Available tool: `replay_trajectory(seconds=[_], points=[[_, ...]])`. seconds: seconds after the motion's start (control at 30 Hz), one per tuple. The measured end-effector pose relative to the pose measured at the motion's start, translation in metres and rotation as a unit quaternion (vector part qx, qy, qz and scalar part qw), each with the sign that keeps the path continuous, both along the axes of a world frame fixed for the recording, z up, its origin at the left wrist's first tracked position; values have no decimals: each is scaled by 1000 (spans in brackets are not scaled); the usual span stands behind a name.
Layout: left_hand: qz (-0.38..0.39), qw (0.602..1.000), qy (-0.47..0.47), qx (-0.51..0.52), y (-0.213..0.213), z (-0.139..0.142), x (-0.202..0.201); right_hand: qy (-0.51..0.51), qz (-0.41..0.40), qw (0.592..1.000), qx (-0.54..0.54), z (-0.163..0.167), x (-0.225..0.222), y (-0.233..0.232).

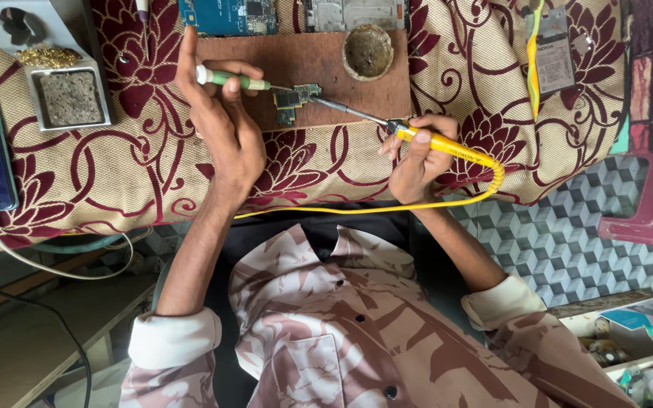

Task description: The person uses a soldering iron and a green-handled tool to work on a small circuit board. They repeatedly apply the soldering iron to specific points on the board while holding it steady with the other tool.

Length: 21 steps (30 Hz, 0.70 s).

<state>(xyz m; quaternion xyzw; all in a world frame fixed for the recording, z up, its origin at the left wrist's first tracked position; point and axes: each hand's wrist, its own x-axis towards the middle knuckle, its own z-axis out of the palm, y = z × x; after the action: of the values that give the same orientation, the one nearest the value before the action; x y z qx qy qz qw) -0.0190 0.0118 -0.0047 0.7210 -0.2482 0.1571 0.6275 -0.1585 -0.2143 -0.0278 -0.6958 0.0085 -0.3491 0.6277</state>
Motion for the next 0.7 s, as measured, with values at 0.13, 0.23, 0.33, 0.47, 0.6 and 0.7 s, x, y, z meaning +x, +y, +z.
replay_trajectory(seconds=[0.13, 0.23, 0.33, 0.47, 0.6, 0.7], points=[[0, 1000, -9, 7, 0, 1, 1, 2, 14, 1000, -19, 1, 1, -2], [-5, 1000, -23, 10, 0, 0, 1, -12, 15, 999, -30, 0, 3, -4], [-6, 1000, -22, 12, 0, 0, 1, -15, 4, 1000, -16, -1, 3, -3], [-2, 1000, -25, 11, -1, 0, 1, -18, -9, 1000, 14, 0, 4, -2], [-6, 1000, -25, 13, 0, 1, 2, -14, -4, 1000, 11, 3, 6, -2], [-5, 1000, -28, 13, -1, 3, 2, -12, 8, 1000, 6, 4, 5, -1]])
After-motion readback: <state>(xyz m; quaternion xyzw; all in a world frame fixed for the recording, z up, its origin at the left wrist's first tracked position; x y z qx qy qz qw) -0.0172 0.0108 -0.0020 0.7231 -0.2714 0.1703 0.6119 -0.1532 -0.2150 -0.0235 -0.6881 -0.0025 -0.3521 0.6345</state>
